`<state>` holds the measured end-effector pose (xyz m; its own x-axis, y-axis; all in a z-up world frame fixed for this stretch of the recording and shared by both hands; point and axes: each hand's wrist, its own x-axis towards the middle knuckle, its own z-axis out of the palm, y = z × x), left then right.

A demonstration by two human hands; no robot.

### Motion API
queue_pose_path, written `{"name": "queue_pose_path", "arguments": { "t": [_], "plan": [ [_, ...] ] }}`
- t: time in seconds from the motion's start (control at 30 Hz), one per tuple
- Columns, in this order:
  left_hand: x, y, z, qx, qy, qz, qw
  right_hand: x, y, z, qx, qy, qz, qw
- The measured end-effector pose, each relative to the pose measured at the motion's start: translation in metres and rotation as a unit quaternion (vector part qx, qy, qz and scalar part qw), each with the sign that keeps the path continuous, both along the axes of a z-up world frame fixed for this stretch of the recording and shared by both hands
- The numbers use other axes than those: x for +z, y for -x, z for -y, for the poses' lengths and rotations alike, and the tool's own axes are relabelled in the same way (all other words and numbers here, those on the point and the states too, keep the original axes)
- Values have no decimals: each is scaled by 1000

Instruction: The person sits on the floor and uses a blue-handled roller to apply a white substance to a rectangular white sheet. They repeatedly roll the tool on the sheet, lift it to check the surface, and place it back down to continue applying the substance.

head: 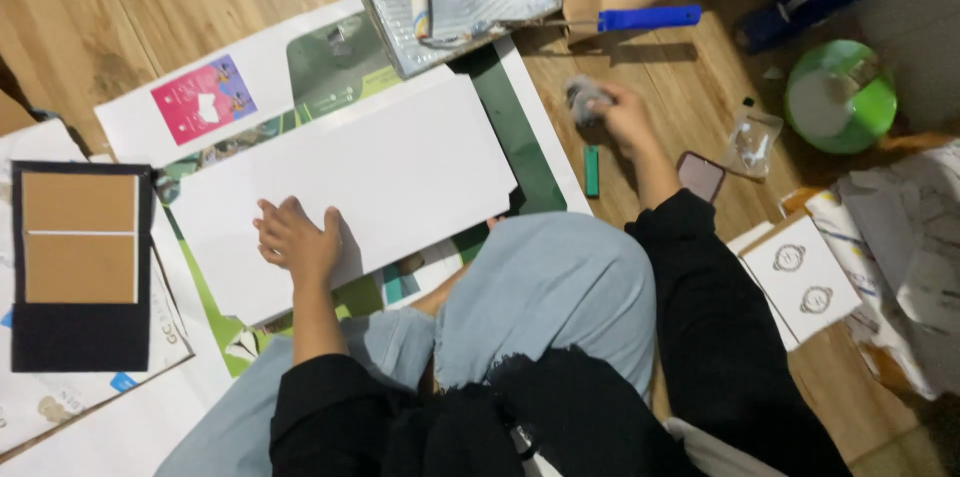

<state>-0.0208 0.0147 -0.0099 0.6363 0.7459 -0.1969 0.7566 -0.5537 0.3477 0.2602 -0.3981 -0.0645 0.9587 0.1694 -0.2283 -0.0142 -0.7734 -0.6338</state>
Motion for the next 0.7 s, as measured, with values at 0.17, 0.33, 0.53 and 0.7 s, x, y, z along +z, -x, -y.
{"name": "queue_pose_path", "arguments": {
  "t": [0.17, 0.33, 0.53, 0.7],
  "plan": [
    [12, -5, 6, -10, 10, -3, 1000, -14, -23, 66, -327, -552, -193, 742],
    [5, -4, 5, -11, 13, -16, 1000, -68, -38, 118, -415, -429, -111, 795],
    [5, -4, 3, -18, 4, -35, 999, -69, -51, 142, -416, -127, -46, 899],
    [47, -22, -20, -38, 2, -105, 994, -68, -109, 177, -426, 55, 91, 899]
  ]
}}
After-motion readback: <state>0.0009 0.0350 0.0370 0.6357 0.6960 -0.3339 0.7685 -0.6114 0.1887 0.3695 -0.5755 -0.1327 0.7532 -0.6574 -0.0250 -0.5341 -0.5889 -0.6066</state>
